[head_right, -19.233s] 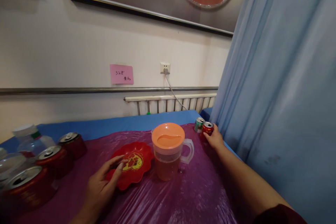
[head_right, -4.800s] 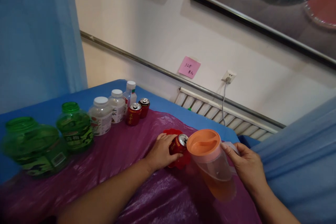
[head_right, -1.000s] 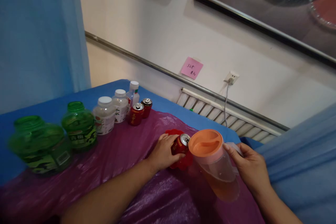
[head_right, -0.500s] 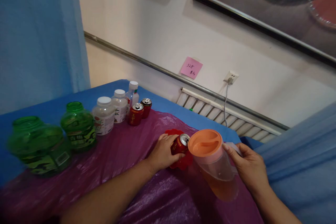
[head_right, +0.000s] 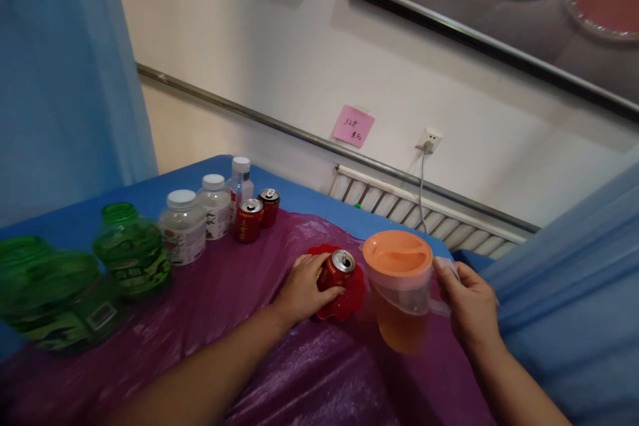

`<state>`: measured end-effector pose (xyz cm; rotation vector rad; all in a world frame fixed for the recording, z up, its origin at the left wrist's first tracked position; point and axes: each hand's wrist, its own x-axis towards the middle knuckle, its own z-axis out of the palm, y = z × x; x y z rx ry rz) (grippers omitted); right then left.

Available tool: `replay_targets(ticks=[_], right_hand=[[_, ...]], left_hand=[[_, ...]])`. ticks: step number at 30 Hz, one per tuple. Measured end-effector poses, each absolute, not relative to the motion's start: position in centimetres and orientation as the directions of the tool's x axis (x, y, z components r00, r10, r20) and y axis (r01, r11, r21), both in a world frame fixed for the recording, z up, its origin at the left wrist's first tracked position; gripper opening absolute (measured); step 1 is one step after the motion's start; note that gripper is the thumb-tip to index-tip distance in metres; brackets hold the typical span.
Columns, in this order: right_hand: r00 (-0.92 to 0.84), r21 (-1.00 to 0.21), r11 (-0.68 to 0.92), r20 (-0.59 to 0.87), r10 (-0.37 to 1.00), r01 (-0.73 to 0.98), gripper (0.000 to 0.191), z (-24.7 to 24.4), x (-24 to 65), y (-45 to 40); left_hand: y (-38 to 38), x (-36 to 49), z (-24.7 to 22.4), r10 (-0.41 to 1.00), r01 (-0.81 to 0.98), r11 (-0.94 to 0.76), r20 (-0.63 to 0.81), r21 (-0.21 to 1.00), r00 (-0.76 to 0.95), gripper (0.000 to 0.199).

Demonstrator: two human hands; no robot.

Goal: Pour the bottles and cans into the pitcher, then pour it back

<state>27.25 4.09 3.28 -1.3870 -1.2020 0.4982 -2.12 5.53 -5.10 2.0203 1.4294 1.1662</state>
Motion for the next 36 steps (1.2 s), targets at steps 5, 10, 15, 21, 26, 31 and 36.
replay_targets(ticks=[5, 10, 15, 21, 26, 31, 36], right_hand=[[0.473, -0.954, 0.287, 0.29, 0.832, 0.08, 0.048, 1.6, 27.3, 5.6], [0.541, -0.944, 0.329, 0.285, 0.791, 0.015, 0.051, -0.8, 27.3, 6.5], [0.601, -0.937, 0.349, 0.263, 0.755, -0.028, 0.049, -2.9, 27.9, 6.6], [0.63, -0.93, 0.366, 0.262, 0.731, -0.038, 0.052, -4.5, 29.2, 6.3], [0.622, -0.945, 0.328, 0.262, 0.738, 0.01, 0.049, -5.3, 30.0, 5.8], [0.624, -0.942, 0.315, 0.314, 0.716, 0.113, 0.048, -5.3, 30.5, 5.7], [0.747, -0.848, 0.45, 0.488, 0.452, 0.281, 0.044, -4.6, 30.0, 2.6]], left_hand=[[5.8, -2.3, -5.0, 0.905, 0.579, -0.397, 0.409, 0.712, 0.118, 0.059], [5.8, -2.3, -4.8, 0.895, 0.591, -0.406, 0.434, 0.697, 0.104, 0.059], [6.1, -2.3, -5.2, 0.881, 0.601, -0.411, 0.468, 0.685, 0.07, 0.061], [6.3, -2.3, -5.1, 0.881, 0.6, -0.411, 0.469, 0.687, 0.065, 0.062], [6.5, -2.4, -5.3, 0.878, 0.605, -0.419, 0.471, 0.677, 0.08, 0.061], [7.0, -2.8, -5.7, 0.853, 0.631, -0.442, 0.517, 0.638, 0.074, 0.057], [6.9, -2.9, -5.6, 0.812, 0.642, -0.492, 0.576, 0.588, 0.096, 0.056]])
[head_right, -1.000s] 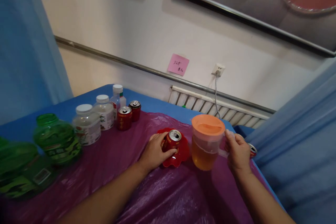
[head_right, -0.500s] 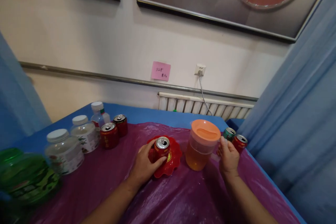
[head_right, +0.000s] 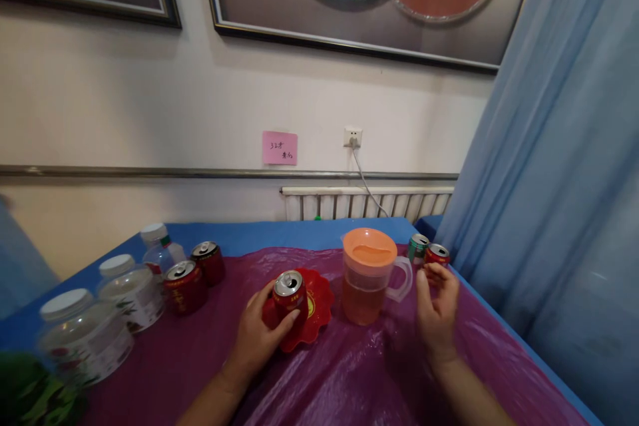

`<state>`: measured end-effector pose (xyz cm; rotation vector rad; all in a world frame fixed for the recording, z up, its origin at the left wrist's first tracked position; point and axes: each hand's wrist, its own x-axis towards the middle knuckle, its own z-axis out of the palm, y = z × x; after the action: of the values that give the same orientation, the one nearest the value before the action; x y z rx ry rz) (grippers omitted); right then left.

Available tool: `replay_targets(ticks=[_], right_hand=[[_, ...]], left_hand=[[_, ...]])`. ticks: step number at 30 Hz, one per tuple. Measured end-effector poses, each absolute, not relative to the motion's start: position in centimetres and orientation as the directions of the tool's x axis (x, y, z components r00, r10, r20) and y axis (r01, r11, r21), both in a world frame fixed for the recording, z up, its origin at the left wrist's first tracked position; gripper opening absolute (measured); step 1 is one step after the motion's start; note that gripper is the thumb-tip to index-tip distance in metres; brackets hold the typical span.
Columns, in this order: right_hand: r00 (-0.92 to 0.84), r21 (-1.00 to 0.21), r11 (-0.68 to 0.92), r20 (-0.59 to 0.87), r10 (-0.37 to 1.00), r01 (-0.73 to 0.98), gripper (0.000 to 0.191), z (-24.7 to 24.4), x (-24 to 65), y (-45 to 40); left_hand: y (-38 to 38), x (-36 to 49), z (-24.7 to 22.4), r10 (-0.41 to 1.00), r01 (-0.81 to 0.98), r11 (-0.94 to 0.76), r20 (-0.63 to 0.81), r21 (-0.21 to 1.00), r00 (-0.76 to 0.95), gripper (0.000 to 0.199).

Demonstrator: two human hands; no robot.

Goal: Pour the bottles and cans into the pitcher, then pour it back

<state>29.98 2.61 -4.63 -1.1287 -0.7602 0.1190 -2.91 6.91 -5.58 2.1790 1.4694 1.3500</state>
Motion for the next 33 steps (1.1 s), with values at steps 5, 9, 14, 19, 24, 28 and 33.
replay_targets(ticks=[5, 9, 14, 19, 24, 28, 33], right_hand=[[0.29, -0.614, 0.571, 0.777, 0.559, 0.544, 0.038, -4.2, 24.6, -2.5], [0.105, -0.719, 0.52, 0.626, 0.773, 0.462, 0.063, -4.5, 18.9, -2.6], [0.14, -0.878, 0.362, 0.419, 0.897, 0.314, 0.077, -3.6, 15.4, -0.6], [0.173, -0.909, 0.299, 0.358, 0.918, 0.29, 0.076, -2.7, 15.0, -1.0], [0.167, -0.907, 0.288, 0.349, 0.922, 0.308, 0.07, -2.6, 15.5, -1.6], [0.212, -0.887, 0.319, 0.4, 0.892, 0.334, 0.064, -2.1, 17.0, -2.7], [0.302, -0.876, 0.26, 0.397, 0.867, 0.406, 0.061, -2.3, 22.8, -5.1]], left_hand=[[6.5, -2.9, -5.0, 0.724, 0.635, -0.605, 0.664, 0.481, 0.186, 0.057], [6.2, -3.0, -4.7, 0.624, 0.599, -0.707, 0.731, 0.377, 0.276, 0.061], [5.5, -2.6, -4.4, 0.55, 0.543, -0.785, 0.738, 0.298, 0.391, 0.074], [4.8, -1.9, -4.5, 0.525, 0.53, -0.804, 0.743, 0.271, 0.415, 0.074], [4.3, -1.5, -4.5, 0.505, 0.482, -0.831, 0.739, 0.276, 0.447, 0.075], [4.5, -1.8, -4.5, 0.513, 0.412, -0.849, 0.707, 0.331, 0.487, 0.093], [5.4, -2.1, -4.6, 0.565, 0.452, -0.81, 0.705, 0.374, 0.43, 0.077]])
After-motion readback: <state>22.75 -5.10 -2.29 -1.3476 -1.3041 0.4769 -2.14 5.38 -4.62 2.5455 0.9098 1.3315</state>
